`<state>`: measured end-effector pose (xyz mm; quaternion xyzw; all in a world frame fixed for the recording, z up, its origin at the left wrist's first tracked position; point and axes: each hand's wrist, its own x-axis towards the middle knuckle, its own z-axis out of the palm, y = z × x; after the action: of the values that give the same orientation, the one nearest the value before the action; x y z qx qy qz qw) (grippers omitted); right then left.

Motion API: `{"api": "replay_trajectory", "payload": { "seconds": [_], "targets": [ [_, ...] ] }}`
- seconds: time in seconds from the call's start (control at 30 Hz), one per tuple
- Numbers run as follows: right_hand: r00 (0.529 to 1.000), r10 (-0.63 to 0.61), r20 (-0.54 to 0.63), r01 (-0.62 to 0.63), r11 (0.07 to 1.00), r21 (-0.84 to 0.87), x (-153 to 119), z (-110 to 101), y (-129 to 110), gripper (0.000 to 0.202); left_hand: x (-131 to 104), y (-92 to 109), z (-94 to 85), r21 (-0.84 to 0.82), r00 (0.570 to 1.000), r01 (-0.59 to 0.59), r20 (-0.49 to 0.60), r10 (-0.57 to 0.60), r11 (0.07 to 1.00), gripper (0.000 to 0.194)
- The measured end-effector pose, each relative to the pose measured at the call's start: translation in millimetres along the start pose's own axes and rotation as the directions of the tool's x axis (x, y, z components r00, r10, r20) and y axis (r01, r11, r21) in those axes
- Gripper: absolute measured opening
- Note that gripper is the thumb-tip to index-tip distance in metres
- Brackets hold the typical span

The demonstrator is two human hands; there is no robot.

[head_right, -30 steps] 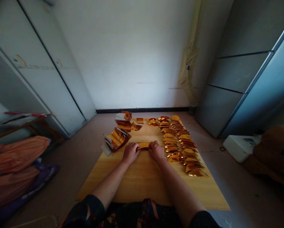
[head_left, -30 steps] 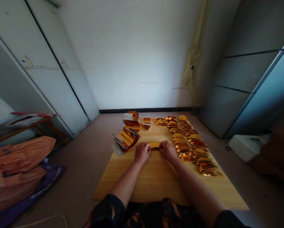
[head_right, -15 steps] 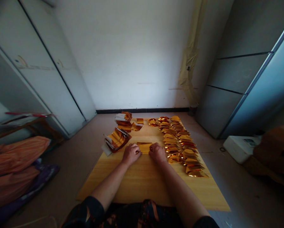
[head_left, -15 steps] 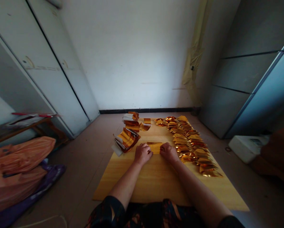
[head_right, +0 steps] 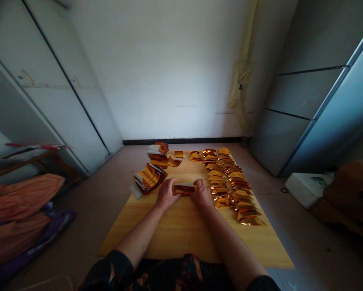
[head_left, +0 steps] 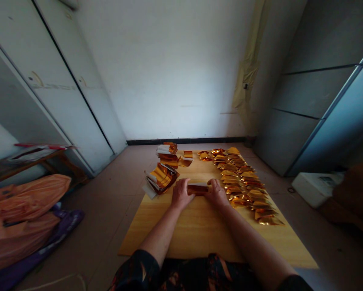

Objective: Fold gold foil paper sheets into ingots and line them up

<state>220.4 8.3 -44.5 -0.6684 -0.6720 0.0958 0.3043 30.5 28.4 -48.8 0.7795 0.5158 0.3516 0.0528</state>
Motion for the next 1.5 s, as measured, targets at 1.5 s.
{"api": "replay_trajectory", "payload": {
  "seconds": [1.5],
  "targets": [
    [0.971,0.031,0.239,0.014,0.982,-0.186,2.6,-18.8,-17.8,0.053,-11.4,0.8,-16.8,0.065,0.939,-0.261,0.251,0.237,0.963,0.011]
  ]
}}
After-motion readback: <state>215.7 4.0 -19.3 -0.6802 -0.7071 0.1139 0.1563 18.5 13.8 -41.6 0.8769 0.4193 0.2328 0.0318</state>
